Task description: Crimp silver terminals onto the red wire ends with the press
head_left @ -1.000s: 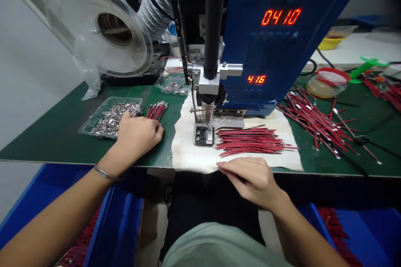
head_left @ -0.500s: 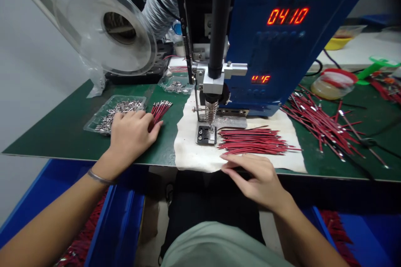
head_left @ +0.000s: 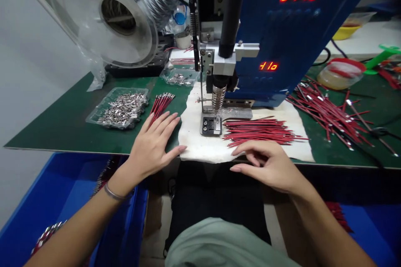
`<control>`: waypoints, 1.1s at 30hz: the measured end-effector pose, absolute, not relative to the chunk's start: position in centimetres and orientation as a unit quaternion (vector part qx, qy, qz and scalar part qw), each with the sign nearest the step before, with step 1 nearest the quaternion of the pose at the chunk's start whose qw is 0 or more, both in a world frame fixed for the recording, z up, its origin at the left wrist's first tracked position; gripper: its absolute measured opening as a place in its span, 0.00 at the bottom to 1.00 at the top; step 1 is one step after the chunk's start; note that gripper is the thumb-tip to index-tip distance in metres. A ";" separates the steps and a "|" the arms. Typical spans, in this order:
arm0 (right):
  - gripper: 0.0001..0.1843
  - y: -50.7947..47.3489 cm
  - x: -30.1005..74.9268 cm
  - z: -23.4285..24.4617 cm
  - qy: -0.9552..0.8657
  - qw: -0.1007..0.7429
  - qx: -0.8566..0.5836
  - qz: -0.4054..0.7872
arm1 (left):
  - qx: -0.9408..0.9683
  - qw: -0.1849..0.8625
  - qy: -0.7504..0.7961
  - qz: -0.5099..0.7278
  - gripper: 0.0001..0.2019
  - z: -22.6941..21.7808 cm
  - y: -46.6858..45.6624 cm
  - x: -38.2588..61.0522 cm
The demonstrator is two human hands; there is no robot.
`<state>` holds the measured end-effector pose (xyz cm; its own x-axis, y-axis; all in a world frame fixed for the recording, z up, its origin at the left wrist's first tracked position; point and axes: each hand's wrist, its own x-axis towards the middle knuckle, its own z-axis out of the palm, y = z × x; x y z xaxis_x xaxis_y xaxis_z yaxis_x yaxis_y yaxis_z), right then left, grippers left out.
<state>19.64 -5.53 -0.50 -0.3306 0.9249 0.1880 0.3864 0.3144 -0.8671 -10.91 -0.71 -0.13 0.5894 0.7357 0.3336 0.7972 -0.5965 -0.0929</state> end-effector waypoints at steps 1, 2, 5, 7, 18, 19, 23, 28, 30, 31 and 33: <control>0.13 -5.5 19.8 -0.4 -0.726 0.347 -0.452 0.385 | -0.885 0.111 -0.436 -0.121 0.34 -0.2 -0.6 -11.0; 0.14 -5.5 19.9 -0.4 -0.727 0.334 -0.451 0.395 | -0.886 0.106 -0.438 -0.110 0.36 -0.2 -0.5 -11.0; 0.14 -5.6 20.3 -0.4 -0.726 0.314 -0.440 0.425 | -0.890 0.094 -0.439 -0.081 0.39 -0.3 -0.5 -11.1; 0.14 -5.6 20.4 -0.3 -0.717 0.314 -0.439 0.440 | -0.891 0.093 -0.439 -0.069 0.41 -0.4 -0.5 -11.0; 0.12 -6.0 20.8 -0.7 -0.700 0.338 -0.438 0.451 | -0.887 0.088 -0.451 -0.046 0.45 -0.1 -0.7 -10.5; 0.12 -6.1 20.8 -0.9 -0.700 0.345 -0.443 0.441 | -0.889 0.089 -0.448 -0.042 0.45 -0.1 -0.7 -10.5; 0.10 -6.3 20.3 -1.3 -0.699 0.386 -0.461 0.387 | -0.894 0.101 -0.435 -0.043 0.49 -0.3 -0.8 -10.6; 0.10 -6.2 20.0 -1.6 -0.674 0.445 -0.486 0.334 | -0.893 0.115 -0.430 -0.066 0.51 -0.8 -0.9 -10.8; 0.09 -6.3 20.2 -1.7 -0.677 0.456 -0.487 0.312 | -0.892 0.113 -0.432 -0.072 0.51 -0.9 -0.9 -10.8; 0.08 -6.3 20.4 -1.8 -0.678 0.464 -0.483 0.302 | -0.891 0.112 -0.434 -0.073 0.50 -0.9 -0.9 -10.8; 0.07 -6.5 20.6 -1.9 -0.679 0.480 -0.472 0.292 | -0.890 0.111 -0.436 -0.074 0.50 -0.8 -0.9 -10.7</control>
<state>20.60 -6.47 -1.88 -0.0936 0.9213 0.3775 0.3607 0.3848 -0.8496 -10.75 -0.88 -0.85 0.6093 0.7592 0.2288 0.7922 -0.5957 -0.1326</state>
